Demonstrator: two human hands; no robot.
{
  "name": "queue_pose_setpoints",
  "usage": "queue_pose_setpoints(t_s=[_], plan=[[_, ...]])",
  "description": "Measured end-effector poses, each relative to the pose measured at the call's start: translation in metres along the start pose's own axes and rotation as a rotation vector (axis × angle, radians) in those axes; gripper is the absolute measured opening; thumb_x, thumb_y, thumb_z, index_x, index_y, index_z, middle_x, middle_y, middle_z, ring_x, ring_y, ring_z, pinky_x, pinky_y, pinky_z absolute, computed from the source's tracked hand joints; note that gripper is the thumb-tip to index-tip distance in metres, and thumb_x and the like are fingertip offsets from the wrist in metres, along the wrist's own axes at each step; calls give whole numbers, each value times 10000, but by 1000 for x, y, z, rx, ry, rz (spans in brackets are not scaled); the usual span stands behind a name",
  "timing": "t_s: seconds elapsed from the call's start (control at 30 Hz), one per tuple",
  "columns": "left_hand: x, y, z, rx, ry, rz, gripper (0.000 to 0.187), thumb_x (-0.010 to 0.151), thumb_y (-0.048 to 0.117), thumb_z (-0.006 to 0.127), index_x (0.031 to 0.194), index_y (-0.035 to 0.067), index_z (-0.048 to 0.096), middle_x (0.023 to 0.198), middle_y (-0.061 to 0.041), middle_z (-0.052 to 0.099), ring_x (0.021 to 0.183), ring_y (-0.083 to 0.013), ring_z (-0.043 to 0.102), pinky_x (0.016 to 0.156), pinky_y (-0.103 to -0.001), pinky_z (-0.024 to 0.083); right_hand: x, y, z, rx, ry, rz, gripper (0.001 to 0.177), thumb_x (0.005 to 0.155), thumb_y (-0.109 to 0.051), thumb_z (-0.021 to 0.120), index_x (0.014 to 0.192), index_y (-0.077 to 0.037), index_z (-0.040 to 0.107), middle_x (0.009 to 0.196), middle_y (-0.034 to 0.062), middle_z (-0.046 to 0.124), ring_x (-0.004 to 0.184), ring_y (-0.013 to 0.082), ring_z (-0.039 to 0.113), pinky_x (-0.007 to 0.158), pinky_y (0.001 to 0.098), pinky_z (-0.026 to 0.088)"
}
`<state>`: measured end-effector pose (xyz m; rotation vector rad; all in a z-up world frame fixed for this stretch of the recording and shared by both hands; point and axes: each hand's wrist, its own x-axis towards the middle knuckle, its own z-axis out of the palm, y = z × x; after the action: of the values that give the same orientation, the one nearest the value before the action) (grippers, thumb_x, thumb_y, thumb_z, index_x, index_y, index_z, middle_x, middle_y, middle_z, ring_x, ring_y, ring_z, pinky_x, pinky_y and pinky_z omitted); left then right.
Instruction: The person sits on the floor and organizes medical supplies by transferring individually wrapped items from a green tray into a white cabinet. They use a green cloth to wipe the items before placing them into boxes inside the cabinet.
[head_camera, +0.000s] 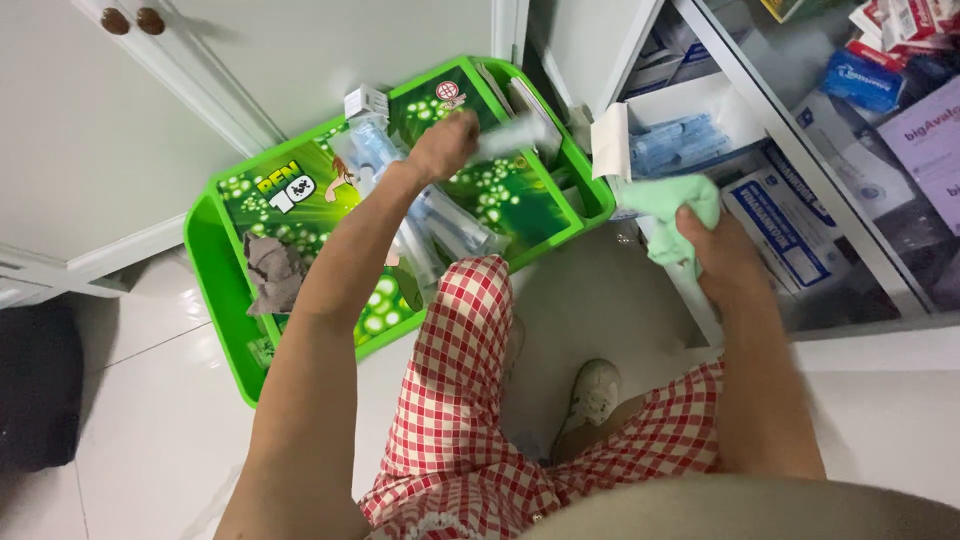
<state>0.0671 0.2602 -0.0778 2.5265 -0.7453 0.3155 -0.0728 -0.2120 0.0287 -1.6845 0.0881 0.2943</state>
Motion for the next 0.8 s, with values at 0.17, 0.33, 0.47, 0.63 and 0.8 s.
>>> queue_pose_setpoints(t_s=[0.17,0.33,0.47,0.63,0.8], plan=[[43,111,-25,-672,121,-460,229,964,185,702,1061,29,565,880,-111,654,724,-240,644,600,-383,534,10,0,6,273,31,-70,589,993,-443,655,1401,-36,538,1207,55,649,1041,197,631,851,358,544],[86,186,9,-1344,-89,-538,330,899,94,791,1114,45,544,829,-77,634,627,-166,594,484,-321,478,5,-13,18,20,139,-240,594,1094,-526,507,1443,-46,548,1253,71,647,1074,218,634,909,386,518],[104,238,42,-1599,-129,-547,366,910,59,739,1231,6,572,918,-116,707,705,-214,698,556,-350,560,2,-37,41,525,7,-291,582,1066,-532,428,1478,-131,517,1416,73,572,1246,229,604,1069,389,519],[93,301,20,-1258,-147,-539,346,911,78,637,1253,31,629,897,-124,744,695,-228,742,591,-367,615,1,-42,63,492,28,-320,467,1050,-377,517,1494,-237,488,1477,28,481,1255,207,531,1020,367,487],[79,292,60,-566,-277,-277,274,808,59,727,1076,2,721,857,-171,740,785,-277,758,671,-384,596,33,-14,57,272,364,-375,394,1018,-75,622,1410,-63,653,1319,125,685,1126,201,665,945,337,552]])
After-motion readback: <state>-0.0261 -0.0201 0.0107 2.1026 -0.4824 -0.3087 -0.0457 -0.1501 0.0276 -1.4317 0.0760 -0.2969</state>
